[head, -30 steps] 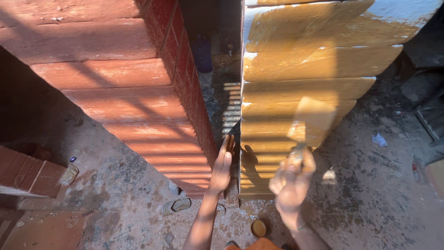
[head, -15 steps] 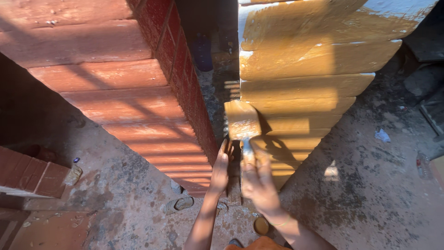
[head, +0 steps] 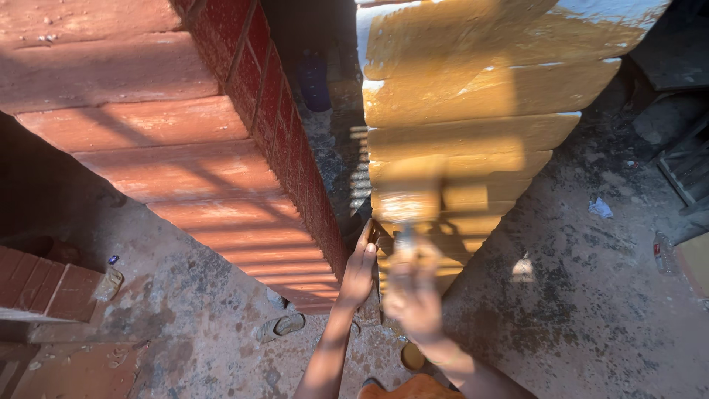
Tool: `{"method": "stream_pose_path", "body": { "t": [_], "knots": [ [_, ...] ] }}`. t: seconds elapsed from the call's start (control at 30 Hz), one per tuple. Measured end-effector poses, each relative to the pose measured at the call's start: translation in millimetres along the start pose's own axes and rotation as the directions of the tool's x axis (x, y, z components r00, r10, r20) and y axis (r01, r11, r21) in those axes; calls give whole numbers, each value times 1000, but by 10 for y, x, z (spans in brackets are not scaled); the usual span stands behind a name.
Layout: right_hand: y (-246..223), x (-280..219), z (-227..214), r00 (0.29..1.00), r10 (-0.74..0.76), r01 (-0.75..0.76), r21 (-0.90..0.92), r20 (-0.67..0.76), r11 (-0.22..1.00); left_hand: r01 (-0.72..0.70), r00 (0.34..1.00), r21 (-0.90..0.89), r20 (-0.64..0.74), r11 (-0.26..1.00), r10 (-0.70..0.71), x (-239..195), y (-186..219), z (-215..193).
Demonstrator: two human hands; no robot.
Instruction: The person paints a white brick wall with yellow paint using a brush. They repeatedly dip the brush into a small container on the floor and apply paint in vertical strokes along the wall's edge.
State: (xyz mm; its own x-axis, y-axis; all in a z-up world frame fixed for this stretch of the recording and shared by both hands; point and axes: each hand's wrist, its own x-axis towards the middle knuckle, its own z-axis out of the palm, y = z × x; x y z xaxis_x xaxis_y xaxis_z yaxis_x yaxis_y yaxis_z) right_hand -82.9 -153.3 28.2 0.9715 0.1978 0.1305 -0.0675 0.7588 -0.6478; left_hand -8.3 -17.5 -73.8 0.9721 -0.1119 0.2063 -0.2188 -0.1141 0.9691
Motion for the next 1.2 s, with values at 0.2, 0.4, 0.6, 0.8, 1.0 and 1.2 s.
{"method": "stream_pose_path", "body": {
  "t": [0.2, 0.4, 0.6, 0.8, 1.0, 1.2],
  "knots": [
    [67, 75, 96, 970, 167, -115, -268, 179, 956, 39, 997, 166, -72, 985, -28, -43, -146, -39],
    [-794, -118, -369, 997, -78, 77, -152, 2, 985, -165, 985, 30, -44, 986, 166, -55, 323, 45],
    [-1327, -468, -874, 775, -503, 297, -482, -383, 824, -119, 992, 7, 33, 993, 119, 39, 572, 173],
    [-990, -202, -596, 837, -508, 386, -438, -203, 812, -120, 992, -46, 32, 992, 121, 28, 439, 108],
    [-252, -56, -43, 989, 52, 38, -577, 139, 816, -105, 991, -195, -97, 975, 87, -20, 246, 112],
    [-654, -49, -257, 990, 135, -124, -182, 49, 975, -92, 989, -279, -137, 956, 55, -48, 226, 96]
  ]
}}
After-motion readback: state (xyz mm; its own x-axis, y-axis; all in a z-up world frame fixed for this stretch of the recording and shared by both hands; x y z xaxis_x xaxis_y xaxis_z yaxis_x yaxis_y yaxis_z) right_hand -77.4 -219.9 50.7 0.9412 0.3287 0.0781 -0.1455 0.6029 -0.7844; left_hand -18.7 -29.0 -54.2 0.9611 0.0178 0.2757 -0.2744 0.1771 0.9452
